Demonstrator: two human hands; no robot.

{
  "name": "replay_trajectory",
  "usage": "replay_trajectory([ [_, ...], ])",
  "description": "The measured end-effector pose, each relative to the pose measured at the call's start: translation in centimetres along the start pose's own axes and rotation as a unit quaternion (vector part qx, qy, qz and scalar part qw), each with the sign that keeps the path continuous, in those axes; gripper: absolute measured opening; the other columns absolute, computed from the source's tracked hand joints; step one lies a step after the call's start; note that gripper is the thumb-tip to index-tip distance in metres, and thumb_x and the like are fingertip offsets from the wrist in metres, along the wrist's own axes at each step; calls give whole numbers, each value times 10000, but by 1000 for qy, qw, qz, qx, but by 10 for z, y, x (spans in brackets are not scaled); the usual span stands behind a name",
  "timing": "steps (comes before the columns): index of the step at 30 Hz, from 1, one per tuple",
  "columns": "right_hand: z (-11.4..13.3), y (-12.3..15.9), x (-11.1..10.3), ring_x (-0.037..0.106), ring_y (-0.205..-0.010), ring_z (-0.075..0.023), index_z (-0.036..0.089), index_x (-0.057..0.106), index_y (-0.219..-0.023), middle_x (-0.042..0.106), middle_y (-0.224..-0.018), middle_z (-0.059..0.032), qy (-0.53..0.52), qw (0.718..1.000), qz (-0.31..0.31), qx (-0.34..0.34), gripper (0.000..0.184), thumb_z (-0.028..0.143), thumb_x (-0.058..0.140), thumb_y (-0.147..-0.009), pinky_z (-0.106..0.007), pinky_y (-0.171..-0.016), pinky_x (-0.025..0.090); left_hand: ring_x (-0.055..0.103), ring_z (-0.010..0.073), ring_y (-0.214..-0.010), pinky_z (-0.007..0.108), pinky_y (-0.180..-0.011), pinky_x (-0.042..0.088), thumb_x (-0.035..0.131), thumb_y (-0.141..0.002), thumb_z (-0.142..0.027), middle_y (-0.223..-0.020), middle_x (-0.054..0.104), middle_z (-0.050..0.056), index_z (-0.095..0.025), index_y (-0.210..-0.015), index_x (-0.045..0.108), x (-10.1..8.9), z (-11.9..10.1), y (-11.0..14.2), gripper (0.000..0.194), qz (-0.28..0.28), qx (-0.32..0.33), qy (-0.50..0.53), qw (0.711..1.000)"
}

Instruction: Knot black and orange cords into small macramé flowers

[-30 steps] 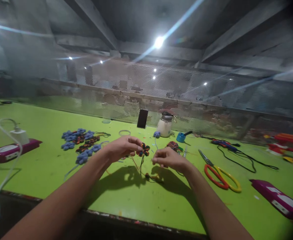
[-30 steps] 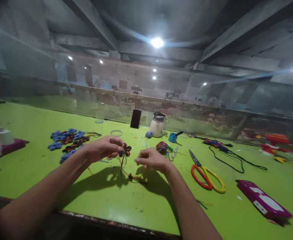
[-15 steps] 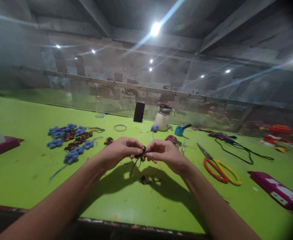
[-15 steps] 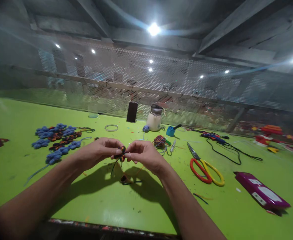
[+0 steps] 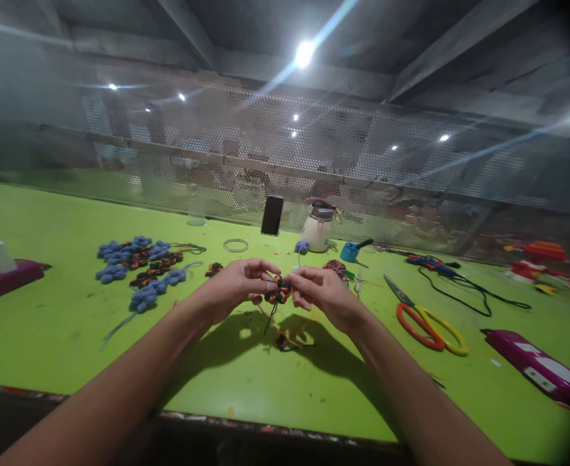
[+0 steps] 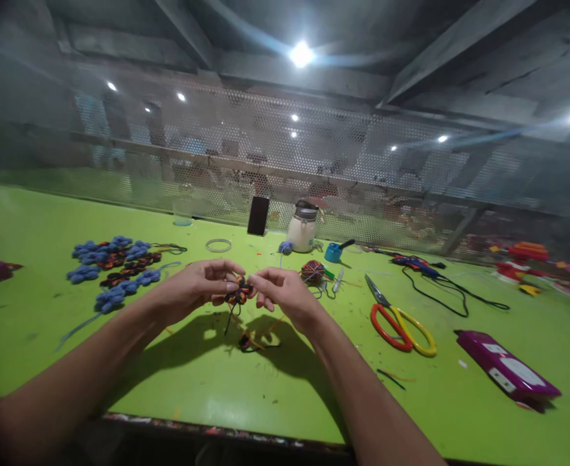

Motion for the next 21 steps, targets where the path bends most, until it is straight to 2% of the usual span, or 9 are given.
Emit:
replay_trajectory([
  [3, -7, -1, 5, 416, -451, -57, 113, 609, -679, 552, -547, 4, 31, 999, 13, 21, 367, 474, 612, -750, -211, -445, 285, 537, 118, -659, 243, -579, 332, 704, -651, -192, -781, 640, 50, -129, -888, 618, 1, -1, 1, 259, 5, 6, -21, 1000],
  [8, -12, -2, 9, 418, -476, -62, 121, 617, -708, 534, -545, 19, 17, 999, 28, 6, 303, 420, 662, -726, -209, -471, 294, 531, 112, -683, 241, -624, 346, 709, -648, -210, -783, 637, 34, -139, -882, 639, 3, 2, 1, 254, 13, -12, -21, 1000],
  [11, -13, -2, 9, 409, -468, -59, 120, 614, -720, 539, -553, 15, 5, 1000, 30, 4, 299, 416, 645, -744, -214, -479, 297, 531, 116, -715, 232, -619, 343, 673, -703, -332, -817, 645, 49, -139, -858, 651, 2, 4, 1, 249, 16, -22, -16, 999],
  [15, -14, -3, 8, 413, -469, -59, 123, 607, -697, 540, -548, 18, 6, 1000, 20, 8, 309, 427, 653, -730, -211, -474, 298, 519, 136, -729, 233, -583, 332, 563, -762, -497, -818, 643, 82, -120, -806, 655, 5, 7, 1, 390, 31, -36, -18, 999],
  [17, -14, -3, 8, 416, -465, -60, 123, 602, -684, 536, -535, 21, 6, 1000, 17, 8, 318, 434, 654, -725, -209, -470, 299, 513, 138, -738, 232, -582, 334, 602, -741, -467, -831, 639, 82, -119, -808, 653, 6, 7, 3, 358, 39, -35, -28, 998],
  [21, -18, -4, 8, 425, -467, -62, 119, 592, -678, 534, -547, 16, -6, 1000, 16, 4, 331, 441, 658, -717, -210, -467, 307, 520, 124, -732, 232, -617, 355, 725, -648, -284, -786, 621, 49, -114, -802, 646, 5, 8, 2, 243, 26, -40, -30, 998],
])
Point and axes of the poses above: each hand's wrist, its own y-axis away from the middle knuckle, its own x-axis out of the palm, z = x × y, the point moved 8 cm from there along -y, towards the middle knuckle
